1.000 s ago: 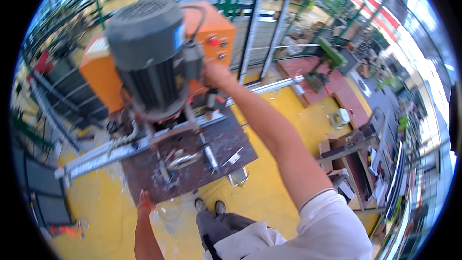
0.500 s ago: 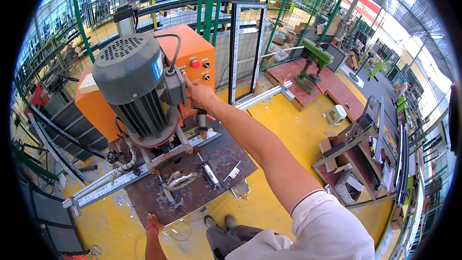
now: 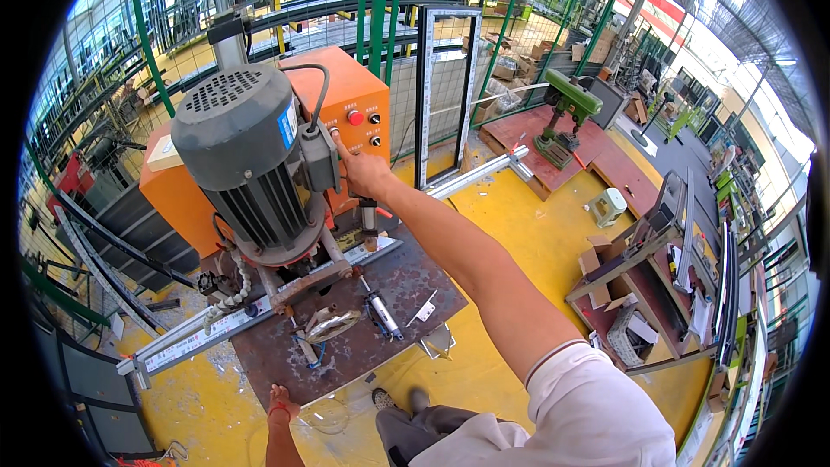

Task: The person measures a metal profile using a small ruler, positions it against a large industrial milling or cutting machine, and uses a hand-crank wheel to secure the workpiece before activating the machine controls.

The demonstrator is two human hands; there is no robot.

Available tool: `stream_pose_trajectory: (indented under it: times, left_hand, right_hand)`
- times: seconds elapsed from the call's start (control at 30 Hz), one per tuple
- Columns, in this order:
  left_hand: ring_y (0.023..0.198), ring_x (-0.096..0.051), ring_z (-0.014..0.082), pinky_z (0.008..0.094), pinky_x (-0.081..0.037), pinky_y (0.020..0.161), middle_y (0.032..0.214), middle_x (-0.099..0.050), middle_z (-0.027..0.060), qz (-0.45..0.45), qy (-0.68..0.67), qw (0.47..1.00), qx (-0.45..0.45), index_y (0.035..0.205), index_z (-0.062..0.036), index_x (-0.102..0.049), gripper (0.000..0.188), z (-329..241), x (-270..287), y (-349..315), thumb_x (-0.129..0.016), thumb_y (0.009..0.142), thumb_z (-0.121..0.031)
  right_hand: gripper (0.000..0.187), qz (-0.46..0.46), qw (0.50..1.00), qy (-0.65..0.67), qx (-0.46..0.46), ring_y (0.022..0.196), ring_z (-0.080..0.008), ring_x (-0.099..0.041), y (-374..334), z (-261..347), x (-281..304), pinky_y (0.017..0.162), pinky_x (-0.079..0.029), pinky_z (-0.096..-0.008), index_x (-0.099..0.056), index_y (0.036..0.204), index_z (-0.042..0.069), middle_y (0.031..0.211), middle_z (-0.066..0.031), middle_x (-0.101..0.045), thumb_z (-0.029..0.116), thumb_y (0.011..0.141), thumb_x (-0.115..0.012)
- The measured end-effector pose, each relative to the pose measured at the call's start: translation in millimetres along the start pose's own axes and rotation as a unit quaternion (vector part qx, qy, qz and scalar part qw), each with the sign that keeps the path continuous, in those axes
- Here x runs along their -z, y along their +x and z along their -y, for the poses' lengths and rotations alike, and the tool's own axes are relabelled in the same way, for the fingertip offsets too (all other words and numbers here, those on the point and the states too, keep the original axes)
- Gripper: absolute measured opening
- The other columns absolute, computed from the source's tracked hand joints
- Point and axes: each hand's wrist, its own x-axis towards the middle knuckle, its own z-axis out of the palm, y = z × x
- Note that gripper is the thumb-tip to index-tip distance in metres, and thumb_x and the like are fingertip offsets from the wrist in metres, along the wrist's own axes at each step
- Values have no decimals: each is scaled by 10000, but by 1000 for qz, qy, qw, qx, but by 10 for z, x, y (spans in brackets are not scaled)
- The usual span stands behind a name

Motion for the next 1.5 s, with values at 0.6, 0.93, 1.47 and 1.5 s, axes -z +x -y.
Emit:
stream_pose_trajectory:
  times: [0.6, 0.93, 1.47, 1.5]
  left_hand:
    - [1625, -171, 418, 408, -222, 1328, 1751, -122, 283, -11, -28, 1000, 2, 1662, 23, -241, 931, 58, -36, 30, -626, 855, -235]
    - [1622, -177, 427, 432, -234, 1327, 1744, -109, 305, -6, -1, 1000, 0, 1659, 28, -238, 925, 83, -57, 80, -608, 854, -239]
    - [1622, -182, 418, 421, -245, 1324, 1748, -123, 288, -18, -48, 999, 3, 1649, 29, -266, 923, -56, 34, -86, -643, 841, -206]
    - [1623, -180, 419, 421, -244, 1324, 1747, -124, 290, -15, -42, 999, 2, 1650, 30, -265, 924, -84, 29, -86, -643, 840, -207]
  right_hand:
    - [1054, 9, 1000, 7, -11, 977, -406, -735, 20, 28, 1, 785, -586, -513, 37, 1720, 130, 1169, -235, -727, 278, 970, -688]
    - [1059, 1, 1000, 10, -2, 977, -401, -736, 15, 14, -6, 787, -588, -507, 32, 1719, 117, 1177, -229, -727, 280, 966, -696]
    - [1075, 1, 1000, 6, -9, 974, -381, -762, -27, 10, 13, 800, -604, -484, 44, 1721, 141, 1126, -251, -747, 170, 922, -674]
    - [1074, 5, 1000, 4, -11, 971, -383, -762, -32, -8, 3, 798, -604, -485, 47, 1721, 142, 1125, -253, -747, 171, 923, -672]
